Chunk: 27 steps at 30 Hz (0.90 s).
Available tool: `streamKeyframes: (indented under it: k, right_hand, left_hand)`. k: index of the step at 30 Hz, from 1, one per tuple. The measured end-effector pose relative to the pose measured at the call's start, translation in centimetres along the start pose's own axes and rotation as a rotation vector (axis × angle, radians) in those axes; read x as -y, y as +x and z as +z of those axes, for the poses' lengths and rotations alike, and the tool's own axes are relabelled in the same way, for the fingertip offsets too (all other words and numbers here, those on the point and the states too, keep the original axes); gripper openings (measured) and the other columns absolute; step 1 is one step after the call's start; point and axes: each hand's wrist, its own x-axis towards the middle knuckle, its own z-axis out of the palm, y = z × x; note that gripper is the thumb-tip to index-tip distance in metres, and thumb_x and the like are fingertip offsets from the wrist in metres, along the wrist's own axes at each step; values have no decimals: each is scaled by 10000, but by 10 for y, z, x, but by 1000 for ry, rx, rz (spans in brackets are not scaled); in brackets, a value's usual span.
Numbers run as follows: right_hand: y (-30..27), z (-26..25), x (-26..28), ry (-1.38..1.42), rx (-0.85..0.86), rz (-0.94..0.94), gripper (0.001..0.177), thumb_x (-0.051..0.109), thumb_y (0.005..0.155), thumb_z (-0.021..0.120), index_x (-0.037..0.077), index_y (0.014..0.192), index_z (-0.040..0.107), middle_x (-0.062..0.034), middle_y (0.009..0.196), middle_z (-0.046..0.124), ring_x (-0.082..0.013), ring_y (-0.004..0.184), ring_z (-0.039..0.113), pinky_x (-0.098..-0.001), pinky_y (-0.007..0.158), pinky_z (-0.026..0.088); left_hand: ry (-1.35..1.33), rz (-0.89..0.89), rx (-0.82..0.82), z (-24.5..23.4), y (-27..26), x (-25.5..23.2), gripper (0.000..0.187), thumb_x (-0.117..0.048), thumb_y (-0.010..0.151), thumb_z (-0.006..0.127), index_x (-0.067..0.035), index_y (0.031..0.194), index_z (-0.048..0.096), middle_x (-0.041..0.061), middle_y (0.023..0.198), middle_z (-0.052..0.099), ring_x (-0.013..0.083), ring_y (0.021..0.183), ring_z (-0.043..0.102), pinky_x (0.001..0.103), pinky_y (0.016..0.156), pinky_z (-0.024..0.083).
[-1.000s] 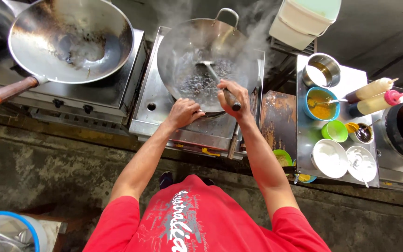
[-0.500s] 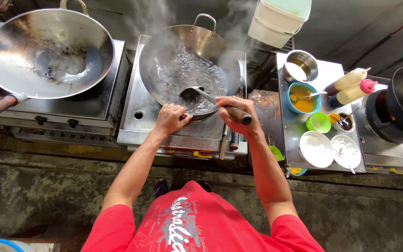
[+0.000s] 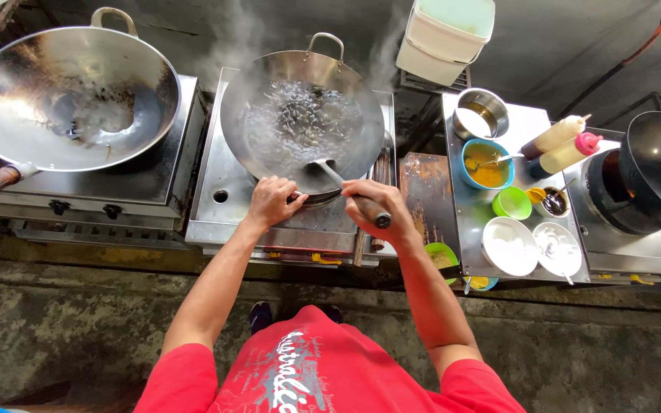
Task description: The person rinses sliced mushrooms in a green bowl under running water, then places them in a wok of boiling water and stirs with a ladle. The person also handles a bowl of sliced carrots and sets both bowls on a stainless steel counter.
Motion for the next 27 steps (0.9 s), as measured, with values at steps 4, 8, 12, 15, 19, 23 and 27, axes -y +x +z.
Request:
streamKeyframes:
  k: [4, 8, 12, 15, 19, 23, 27]
  right_hand:
    - [10, 27, -35, 33, -99, -204, 311, 24, 866, 744, 59, 1162, 651, -203, 1187, 733, -301, 994, 761, -359, 854, 602]
    - [19, 47, -64, 31, -141, -309, 408, 6, 896, 752, 92, 1256, 580, -205, 1223, 713, -332, 1029, 748, -370, 855, 606]
    - [27, 66, -92, -2, -151, -272, 438, -5, 876, 759, 105, 1265, 588, -251, 1274, 683, -349, 1015, 748, -385, 829, 609]
    - [35, 81, -114, 0, -202, -334, 432, 6, 904, 764, 75, 1282, 566, -250, 1288, 674, -356, 1052, 739, -382, 848, 606]
    - [42, 92, -125, -53, -242, -232, 346, 9, 868, 745, 19, 1197, 641, -269, 1286, 676, -385, 1119, 726, -388, 911, 596]
    - [53, 87, -116, -88, -245, -172, 305, 17, 834, 728, 12, 1135, 681, -271, 1235, 699, -378, 1111, 727, -387, 936, 595]
    - [57, 74, -97, -74, -236, -181, 279, 26, 836, 721, 27, 1112, 682, -229, 1180, 735, -368, 1111, 742, -397, 951, 598]
  left_hand:
    - [-8, 0, -7, 1, -1, 0, 331, -379, 849, 791, -117, 728, 627, 49, 738, 630, 272, 747, 613, 423, 726, 455]
    - [1, 17, -22, -1, -2, -2, 333, -375, 856, 792, -117, 731, 622, 48, 748, 630, 273, 754, 616, 423, 729, 456]
    - [-8, 13, -7, -1, -1, -2, 334, -373, 857, 794, -121, 728, 617, 41, 745, 630, 266, 753, 620, 421, 724, 452]
    - [-18, 18, -8, -2, -2, -1, 332, -378, 856, 795, -127, 729, 618, 41, 736, 625, 269, 750, 619, 420, 709, 448]
    - [-10, 25, -11, -2, -1, 0, 325, -376, 858, 790, -125, 744, 619, 34, 745, 625, 263, 742, 616, 419, 707, 449]
    - [-10, 31, -11, -1, -2, -1, 331, -378, 855, 791, -123, 744, 611, 34, 748, 618, 260, 747, 614, 418, 711, 449]
    - [-19, 37, -26, -3, -2, -1, 330, -367, 855, 790, -122, 738, 602, 35, 746, 610, 262, 755, 608, 411, 719, 451]
